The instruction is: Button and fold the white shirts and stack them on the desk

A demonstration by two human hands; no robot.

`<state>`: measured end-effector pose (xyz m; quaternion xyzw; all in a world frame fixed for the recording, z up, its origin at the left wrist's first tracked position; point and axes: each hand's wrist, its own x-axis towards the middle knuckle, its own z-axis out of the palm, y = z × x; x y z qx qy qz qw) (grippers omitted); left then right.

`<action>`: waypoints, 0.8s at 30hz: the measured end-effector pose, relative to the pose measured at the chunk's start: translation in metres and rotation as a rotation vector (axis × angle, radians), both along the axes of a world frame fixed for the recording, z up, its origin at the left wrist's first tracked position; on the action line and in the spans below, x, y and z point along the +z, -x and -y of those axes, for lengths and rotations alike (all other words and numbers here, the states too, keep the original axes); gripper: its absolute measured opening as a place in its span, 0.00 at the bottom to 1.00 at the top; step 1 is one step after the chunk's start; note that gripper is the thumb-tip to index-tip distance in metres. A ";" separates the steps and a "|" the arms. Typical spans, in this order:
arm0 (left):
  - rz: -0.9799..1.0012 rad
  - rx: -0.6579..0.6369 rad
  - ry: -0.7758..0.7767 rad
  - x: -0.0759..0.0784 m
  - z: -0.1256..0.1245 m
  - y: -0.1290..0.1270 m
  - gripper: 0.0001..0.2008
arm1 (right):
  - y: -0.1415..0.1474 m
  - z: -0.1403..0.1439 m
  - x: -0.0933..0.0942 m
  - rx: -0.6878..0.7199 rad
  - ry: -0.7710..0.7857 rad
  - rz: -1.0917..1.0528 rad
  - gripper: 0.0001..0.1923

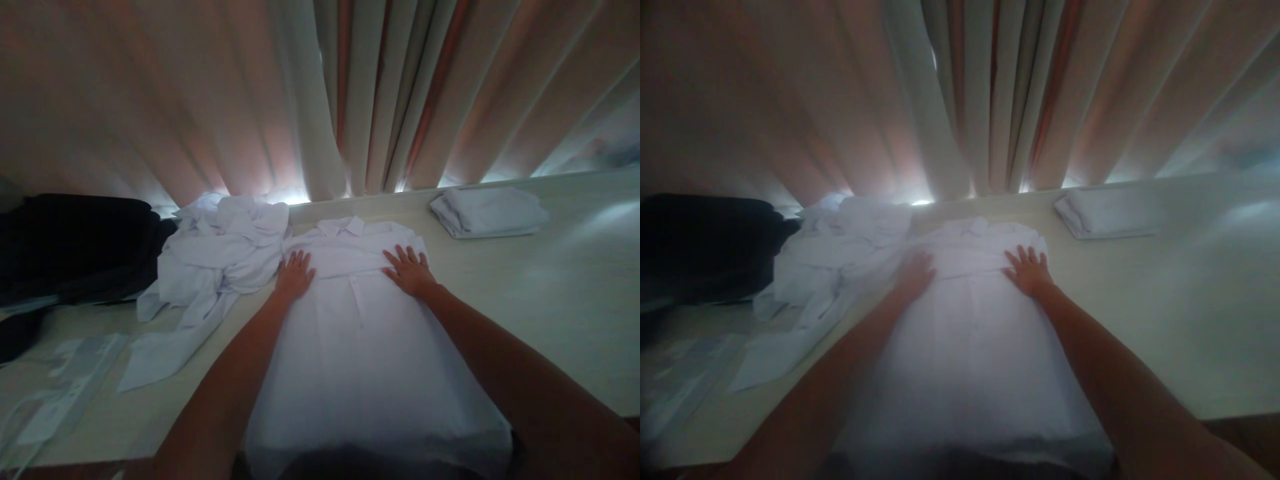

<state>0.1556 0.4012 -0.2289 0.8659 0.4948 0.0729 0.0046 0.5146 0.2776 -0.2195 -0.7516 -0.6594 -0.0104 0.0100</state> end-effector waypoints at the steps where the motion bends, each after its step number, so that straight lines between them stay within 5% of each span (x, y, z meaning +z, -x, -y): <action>1: 0.007 -0.002 0.005 0.000 -0.007 -0.003 0.30 | -0.004 -0.007 0.000 0.001 0.001 -0.003 0.36; 7: 0.058 -0.063 0.026 0.006 -0.022 -0.007 0.27 | -0.009 -0.027 0.001 0.011 -0.015 -0.008 0.35; 13: 0.234 -0.132 0.001 0.027 0.037 0.035 0.23 | 0.006 0.013 0.028 0.015 -0.311 -0.137 0.32; 16: 0.477 -0.003 0.069 0.045 0.103 0.073 0.19 | 0.019 0.078 0.049 -0.014 -0.506 -0.491 0.26; 18: 0.489 0.119 0.247 0.058 0.157 0.097 0.17 | 0.038 0.143 0.059 -0.177 -0.537 -0.830 0.21; 21: 0.352 0.232 0.623 0.073 0.242 0.122 0.22 | 0.082 0.254 0.056 -0.543 -0.384 -1.414 0.21; 24: 0.269 0.231 0.765 0.073 0.313 0.134 0.21 | 0.130 0.348 0.031 -0.951 -0.104 -1.863 0.17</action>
